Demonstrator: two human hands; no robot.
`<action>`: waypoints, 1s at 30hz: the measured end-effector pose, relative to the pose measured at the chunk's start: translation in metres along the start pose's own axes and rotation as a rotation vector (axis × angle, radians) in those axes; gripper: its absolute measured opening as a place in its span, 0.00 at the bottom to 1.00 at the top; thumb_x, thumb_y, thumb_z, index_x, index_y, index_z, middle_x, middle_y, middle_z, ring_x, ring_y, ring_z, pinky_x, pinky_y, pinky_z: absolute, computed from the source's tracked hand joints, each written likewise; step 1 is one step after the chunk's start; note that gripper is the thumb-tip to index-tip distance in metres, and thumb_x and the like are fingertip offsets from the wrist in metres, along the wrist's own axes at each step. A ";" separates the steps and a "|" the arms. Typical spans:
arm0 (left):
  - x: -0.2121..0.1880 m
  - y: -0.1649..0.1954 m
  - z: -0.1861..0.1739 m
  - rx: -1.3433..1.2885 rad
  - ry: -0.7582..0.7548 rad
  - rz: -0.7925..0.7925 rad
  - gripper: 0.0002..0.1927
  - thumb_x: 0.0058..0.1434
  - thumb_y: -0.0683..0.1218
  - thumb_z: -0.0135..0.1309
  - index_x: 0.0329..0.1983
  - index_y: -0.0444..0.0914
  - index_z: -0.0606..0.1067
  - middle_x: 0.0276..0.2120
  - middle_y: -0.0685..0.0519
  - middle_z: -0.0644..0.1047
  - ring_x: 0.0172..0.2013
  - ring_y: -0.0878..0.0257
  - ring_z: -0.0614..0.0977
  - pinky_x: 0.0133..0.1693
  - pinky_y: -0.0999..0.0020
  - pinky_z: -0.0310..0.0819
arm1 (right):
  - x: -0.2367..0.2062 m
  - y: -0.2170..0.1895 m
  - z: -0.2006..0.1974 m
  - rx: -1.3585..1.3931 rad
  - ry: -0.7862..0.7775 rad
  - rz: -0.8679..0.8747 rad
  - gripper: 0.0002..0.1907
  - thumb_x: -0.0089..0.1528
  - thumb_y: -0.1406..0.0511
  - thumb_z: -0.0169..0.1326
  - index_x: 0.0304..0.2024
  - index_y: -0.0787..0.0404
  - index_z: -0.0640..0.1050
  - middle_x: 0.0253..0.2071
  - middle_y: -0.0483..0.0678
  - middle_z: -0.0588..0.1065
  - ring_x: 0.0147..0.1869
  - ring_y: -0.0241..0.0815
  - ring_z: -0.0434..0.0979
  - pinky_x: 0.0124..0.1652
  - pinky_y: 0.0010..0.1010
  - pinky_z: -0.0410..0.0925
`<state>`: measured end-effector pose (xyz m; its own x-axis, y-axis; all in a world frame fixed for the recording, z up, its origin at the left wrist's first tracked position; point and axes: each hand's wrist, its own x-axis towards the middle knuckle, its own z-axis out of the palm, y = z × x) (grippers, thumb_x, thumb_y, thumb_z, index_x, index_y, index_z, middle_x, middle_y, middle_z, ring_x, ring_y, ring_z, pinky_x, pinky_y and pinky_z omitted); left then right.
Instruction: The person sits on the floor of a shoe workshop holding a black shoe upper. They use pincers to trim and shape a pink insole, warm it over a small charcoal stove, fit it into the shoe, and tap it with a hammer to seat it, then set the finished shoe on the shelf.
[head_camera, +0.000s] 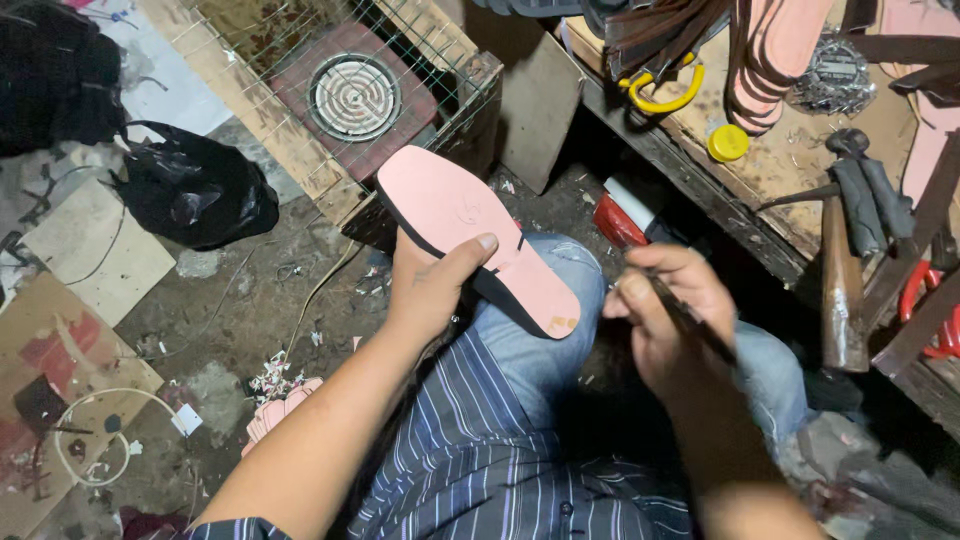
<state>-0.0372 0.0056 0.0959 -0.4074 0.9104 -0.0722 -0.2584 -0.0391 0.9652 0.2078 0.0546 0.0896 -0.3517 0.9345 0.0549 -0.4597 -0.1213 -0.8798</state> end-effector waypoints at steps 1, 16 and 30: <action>-0.001 0.000 0.001 0.007 -0.002 0.032 0.24 0.58 0.39 0.61 0.56 0.32 0.68 0.45 0.49 0.78 0.47 0.61 0.81 0.51 0.65 0.77 | -0.005 0.012 0.009 -0.027 0.018 0.031 0.09 0.73 0.74 0.49 0.55 0.74 0.73 0.36 0.59 0.75 0.41 0.47 0.78 0.46 0.36 0.73; -0.011 0.007 -0.006 0.171 0.000 0.122 0.20 0.59 0.42 0.62 0.52 0.32 0.71 0.43 0.50 0.79 0.44 0.63 0.81 0.48 0.67 0.77 | 0.004 0.055 0.045 -0.251 -0.063 0.091 0.10 0.64 0.78 0.54 0.48 0.69 0.73 0.50 0.57 0.79 0.53 0.40 0.80 0.55 0.30 0.73; -0.009 0.008 -0.006 0.130 -0.013 0.110 0.19 0.59 0.42 0.62 0.51 0.32 0.71 0.42 0.51 0.79 0.43 0.64 0.81 0.47 0.67 0.78 | 0.005 0.064 0.050 -0.215 0.043 -0.077 0.09 0.67 0.78 0.51 0.49 0.68 0.70 0.51 0.61 0.77 0.51 0.45 0.82 0.46 0.33 0.79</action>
<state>-0.0407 -0.0056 0.1033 -0.4151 0.9090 0.0384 -0.0966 -0.0860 0.9916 0.1362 0.0353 0.0572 -0.2852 0.9522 0.1098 -0.2975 0.0210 -0.9545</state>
